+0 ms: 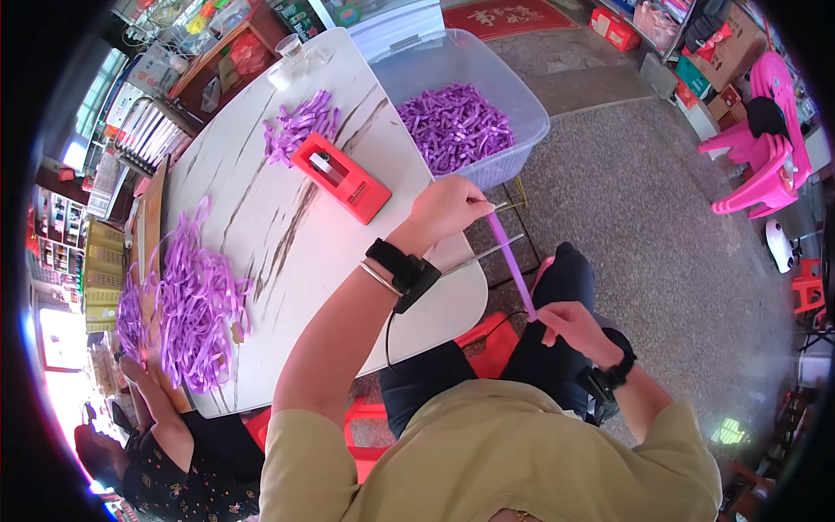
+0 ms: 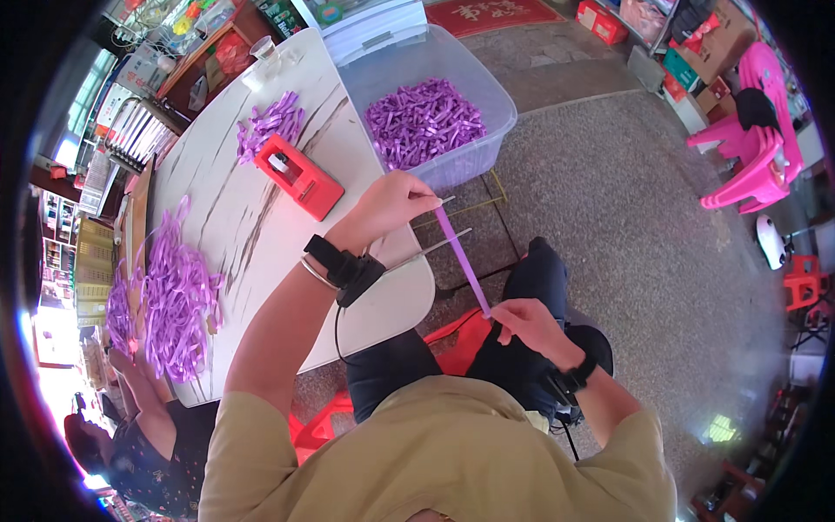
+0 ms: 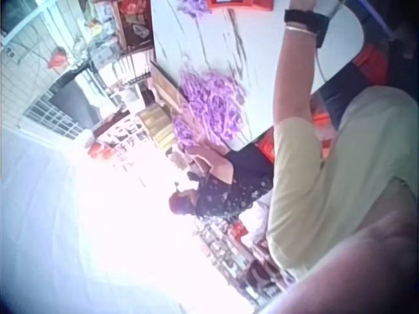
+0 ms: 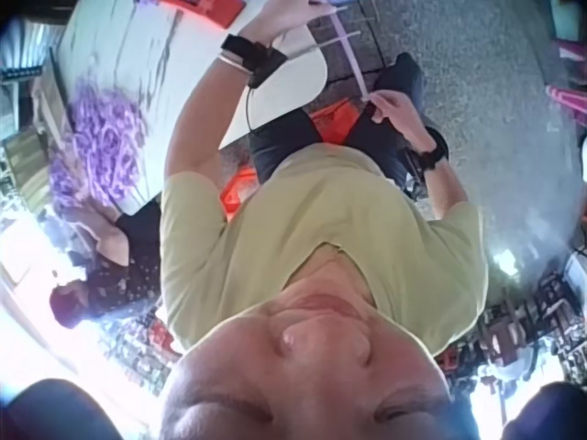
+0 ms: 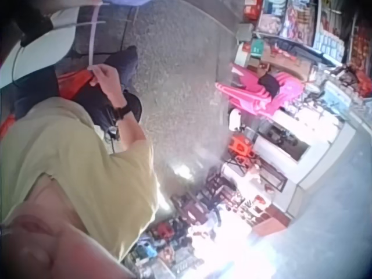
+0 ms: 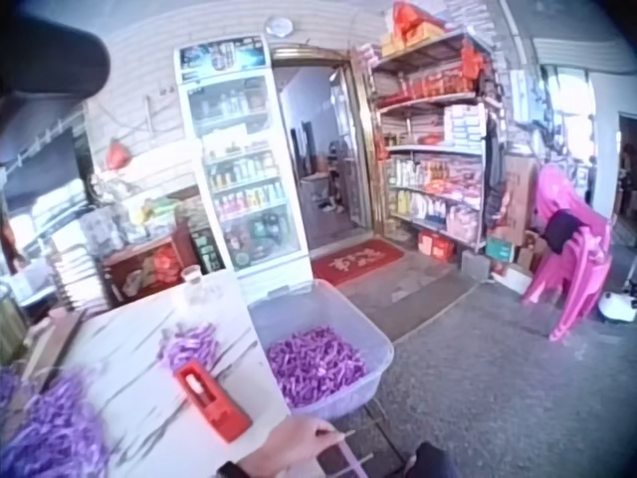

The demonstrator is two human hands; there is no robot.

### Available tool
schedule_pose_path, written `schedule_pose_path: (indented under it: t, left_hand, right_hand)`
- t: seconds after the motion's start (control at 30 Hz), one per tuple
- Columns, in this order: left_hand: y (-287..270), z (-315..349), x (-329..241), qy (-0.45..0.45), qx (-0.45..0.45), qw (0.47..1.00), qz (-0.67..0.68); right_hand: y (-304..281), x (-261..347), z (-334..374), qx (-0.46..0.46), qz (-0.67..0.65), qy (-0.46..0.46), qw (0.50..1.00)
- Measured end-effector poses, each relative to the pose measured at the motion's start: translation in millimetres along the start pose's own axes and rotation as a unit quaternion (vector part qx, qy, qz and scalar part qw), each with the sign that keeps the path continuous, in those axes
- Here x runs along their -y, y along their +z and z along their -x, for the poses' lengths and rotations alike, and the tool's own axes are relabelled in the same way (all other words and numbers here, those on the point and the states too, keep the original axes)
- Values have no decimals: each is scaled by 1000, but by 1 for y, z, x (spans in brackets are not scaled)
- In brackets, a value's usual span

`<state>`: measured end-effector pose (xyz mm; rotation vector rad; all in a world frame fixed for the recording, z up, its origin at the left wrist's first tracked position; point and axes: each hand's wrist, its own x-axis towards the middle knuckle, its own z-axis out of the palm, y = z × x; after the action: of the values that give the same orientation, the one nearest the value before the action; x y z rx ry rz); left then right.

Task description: Manually processing and sorting purple plastic ribbons into a container at a table.

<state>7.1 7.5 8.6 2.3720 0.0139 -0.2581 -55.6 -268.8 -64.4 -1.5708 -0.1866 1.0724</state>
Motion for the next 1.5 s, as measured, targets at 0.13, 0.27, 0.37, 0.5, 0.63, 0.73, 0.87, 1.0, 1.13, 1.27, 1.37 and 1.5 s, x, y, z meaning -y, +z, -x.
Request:
schedule_pose_path:
  t: [0.13,0.27,0.37,0.5,0.63,0.73,0.87,1.0,1.13,1.27,1.37,1.5]
  left_hand:
    - [2,-2,2,-14,-2,1000,-13]
    - [3,-3,3,-18,-1,1000,-14]
    - [3,-2,3,-11,-8,1000,-18]
    - [1,0,0,0,4,1000,-9]
    - [0,1,4,10,-11,1000,-22]
    - [-3,5,7,26,-25,999,22]
    - [-20,15,7,-20,-45,997,65]
    - [-22,19,6,5,-75,993,91]
    - [-18,18,-3,32,-95,991,88]
    - [-6,8,2,120,-109,985,57]
    - [-1,3,2,68,-41,995,55]
    - [2,-1,7,68,-36,997,20]
  right_hand:
    - [7,17,30,-33,2,-61,998]
    - [17,47,46,-34,26,-88,995]
    - [19,67,50,-23,47,-114,992]
    - [21,116,34,35,21,-221,975]
    - [20,168,-12,70,53,-253,964]
    - [11,184,-59,64,17,-261,963]
    - [-5,177,-120,80,-94,-138,983]
    - [-11,166,-148,99,-160,-49,981]
    - [-17,147,-170,113,-195,-18,974]
    - [-26,120,-185,96,-191,11,977]
    - [-29,109,-176,90,-131,7,987]
    - [-21,96,-138,47,75,-57,994]
